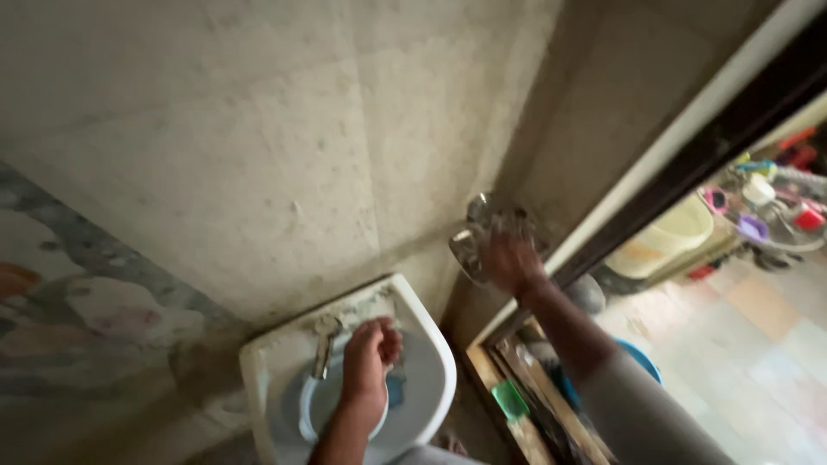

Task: The person cleans a small bathroom sink and its surroundings by hand using water and a cloth, then rinses the area with a small cup.

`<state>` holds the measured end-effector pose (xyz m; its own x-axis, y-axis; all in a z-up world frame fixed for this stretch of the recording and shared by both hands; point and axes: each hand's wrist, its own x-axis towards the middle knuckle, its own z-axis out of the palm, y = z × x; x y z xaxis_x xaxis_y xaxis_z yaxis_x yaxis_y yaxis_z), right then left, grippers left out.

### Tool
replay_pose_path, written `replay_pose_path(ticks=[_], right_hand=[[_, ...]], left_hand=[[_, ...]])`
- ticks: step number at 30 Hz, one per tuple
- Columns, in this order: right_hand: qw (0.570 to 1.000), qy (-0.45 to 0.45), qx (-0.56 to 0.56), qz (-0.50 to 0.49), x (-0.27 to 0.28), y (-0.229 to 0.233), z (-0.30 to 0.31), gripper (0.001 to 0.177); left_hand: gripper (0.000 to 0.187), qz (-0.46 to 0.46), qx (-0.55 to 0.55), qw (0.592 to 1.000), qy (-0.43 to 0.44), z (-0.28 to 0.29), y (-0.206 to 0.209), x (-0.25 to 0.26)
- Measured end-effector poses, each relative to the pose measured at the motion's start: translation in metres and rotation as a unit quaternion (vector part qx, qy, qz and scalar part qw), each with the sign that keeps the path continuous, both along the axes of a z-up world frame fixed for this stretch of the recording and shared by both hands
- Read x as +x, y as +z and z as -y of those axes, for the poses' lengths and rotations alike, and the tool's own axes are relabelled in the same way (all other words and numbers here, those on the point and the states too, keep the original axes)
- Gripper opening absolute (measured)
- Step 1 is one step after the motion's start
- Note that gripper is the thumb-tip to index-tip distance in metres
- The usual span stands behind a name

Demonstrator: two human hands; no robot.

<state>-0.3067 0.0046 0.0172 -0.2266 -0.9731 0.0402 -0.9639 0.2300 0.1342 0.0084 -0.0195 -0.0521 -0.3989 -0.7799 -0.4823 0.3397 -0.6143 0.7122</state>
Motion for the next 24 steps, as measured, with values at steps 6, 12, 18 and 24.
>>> replay_pose_path(ticks=[6,12,18,24], right_hand=[[0.979,-0.010,-0.201,-0.020,0.037,-0.014,0.022,0.036],[0.990,-0.135,-0.002,0.050,0.019,-0.004,0.028,0.035],[0.982,-0.133,-0.122,0.050,0.029,0.034,0.023,0.048],[0.973,-0.190,-0.026,0.128,0.051,0.040,0.030,0.066]], left_hand=[[0.029,-0.056,-0.183,0.976,-0.100,-0.001,0.036,-0.035],[0.029,-0.019,-0.215,0.967,-0.134,0.005,0.076,-0.054],[0.025,-0.088,-0.201,0.969,-0.109,0.010,0.068,-0.057],[0.025,-0.060,-0.178,0.976,-0.112,0.000,0.055,-0.064]])
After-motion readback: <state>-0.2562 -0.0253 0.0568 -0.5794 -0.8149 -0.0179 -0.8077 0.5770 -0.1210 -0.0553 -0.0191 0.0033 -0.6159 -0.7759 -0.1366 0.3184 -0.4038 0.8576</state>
